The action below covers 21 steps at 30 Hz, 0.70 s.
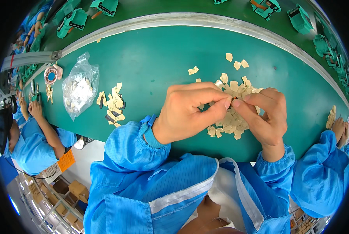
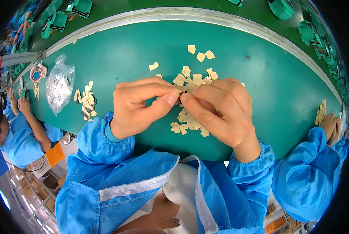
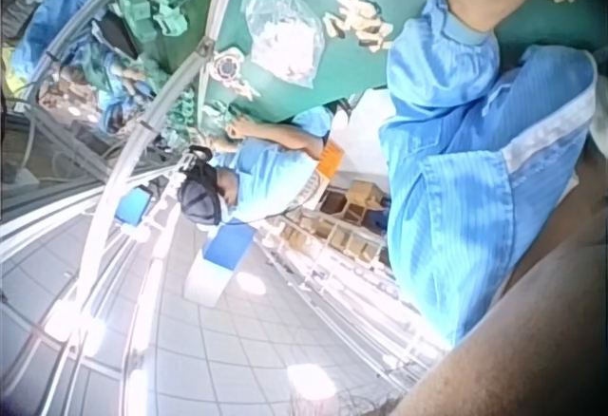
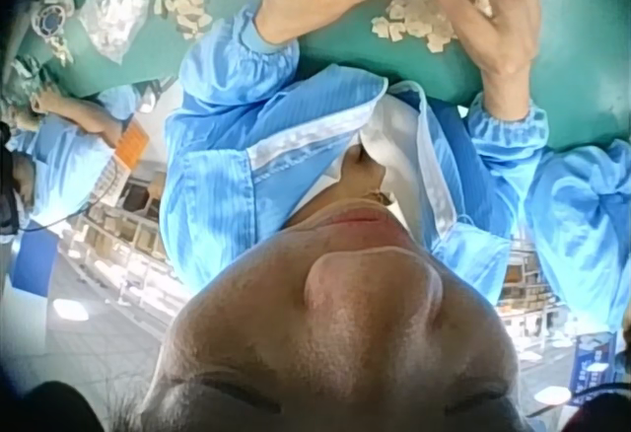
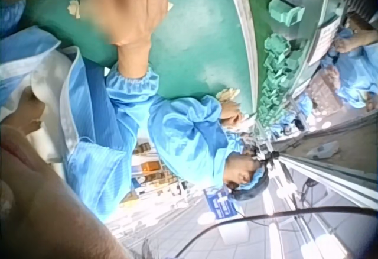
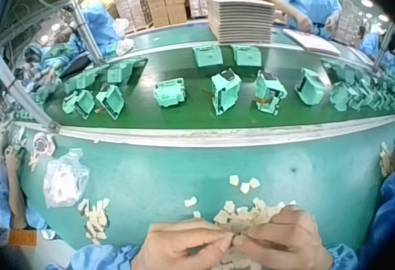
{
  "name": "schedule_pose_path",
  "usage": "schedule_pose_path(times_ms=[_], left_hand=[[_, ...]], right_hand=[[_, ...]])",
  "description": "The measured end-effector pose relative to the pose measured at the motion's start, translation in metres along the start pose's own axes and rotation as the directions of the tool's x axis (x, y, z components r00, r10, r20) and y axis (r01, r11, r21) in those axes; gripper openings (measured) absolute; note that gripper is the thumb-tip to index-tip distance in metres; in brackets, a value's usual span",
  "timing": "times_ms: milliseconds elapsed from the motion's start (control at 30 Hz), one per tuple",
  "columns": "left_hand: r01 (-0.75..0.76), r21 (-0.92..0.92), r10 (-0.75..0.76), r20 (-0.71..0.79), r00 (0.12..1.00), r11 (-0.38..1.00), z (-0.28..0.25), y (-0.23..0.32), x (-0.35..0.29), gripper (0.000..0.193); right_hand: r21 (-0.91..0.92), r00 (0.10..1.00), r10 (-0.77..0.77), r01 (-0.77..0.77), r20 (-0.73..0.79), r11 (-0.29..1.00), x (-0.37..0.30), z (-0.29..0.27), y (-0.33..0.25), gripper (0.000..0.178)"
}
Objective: The person assembles electronic components and circuit boards into a green plastic housing by hand.
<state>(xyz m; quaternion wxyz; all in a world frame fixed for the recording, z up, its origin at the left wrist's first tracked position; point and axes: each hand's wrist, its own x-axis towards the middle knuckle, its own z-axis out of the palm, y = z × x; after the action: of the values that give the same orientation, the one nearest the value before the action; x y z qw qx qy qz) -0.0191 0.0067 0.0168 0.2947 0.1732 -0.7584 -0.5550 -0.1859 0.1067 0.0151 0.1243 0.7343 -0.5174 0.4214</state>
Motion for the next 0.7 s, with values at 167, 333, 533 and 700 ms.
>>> schedule_pose_path(times_ms=[167, 333, 533, 700], left_hand=[[0.063, -0.079, -0.060, 0.035, 0.998, 0.995, -0.0010, -0.0041, 0.0002, 0.010], [0.078, -0.055, -0.074, 0.061, 0.995, 0.995, -0.0039, -0.0013, 0.0011, 0.009], [0.096, -0.084, -0.091, 0.065, 0.994, 0.992, -0.0039, -0.0033, 0.0005, 0.008], [0.128, -0.102, -0.121, 0.076, 0.990, 0.986, -0.0048, -0.0014, 0.0007, 0.008]], right_hand=[[-0.004, 1.000, -0.022, 0.022, -0.019, 1.000, -0.0008, 0.0016, 0.0009, 0.031], [0.002, 1.000, -0.020, 0.020, -0.024, 1.000, -0.0018, 0.0024, 0.0007, 0.030], [0.012, 0.999, -0.018, 0.019, -0.029, 1.000, -0.0026, 0.0036, 0.0002, 0.030], [0.008, 0.999, -0.030, 0.030, -0.028, 1.000, -0.0026, 0.0030, 0.0003, 0.029]])
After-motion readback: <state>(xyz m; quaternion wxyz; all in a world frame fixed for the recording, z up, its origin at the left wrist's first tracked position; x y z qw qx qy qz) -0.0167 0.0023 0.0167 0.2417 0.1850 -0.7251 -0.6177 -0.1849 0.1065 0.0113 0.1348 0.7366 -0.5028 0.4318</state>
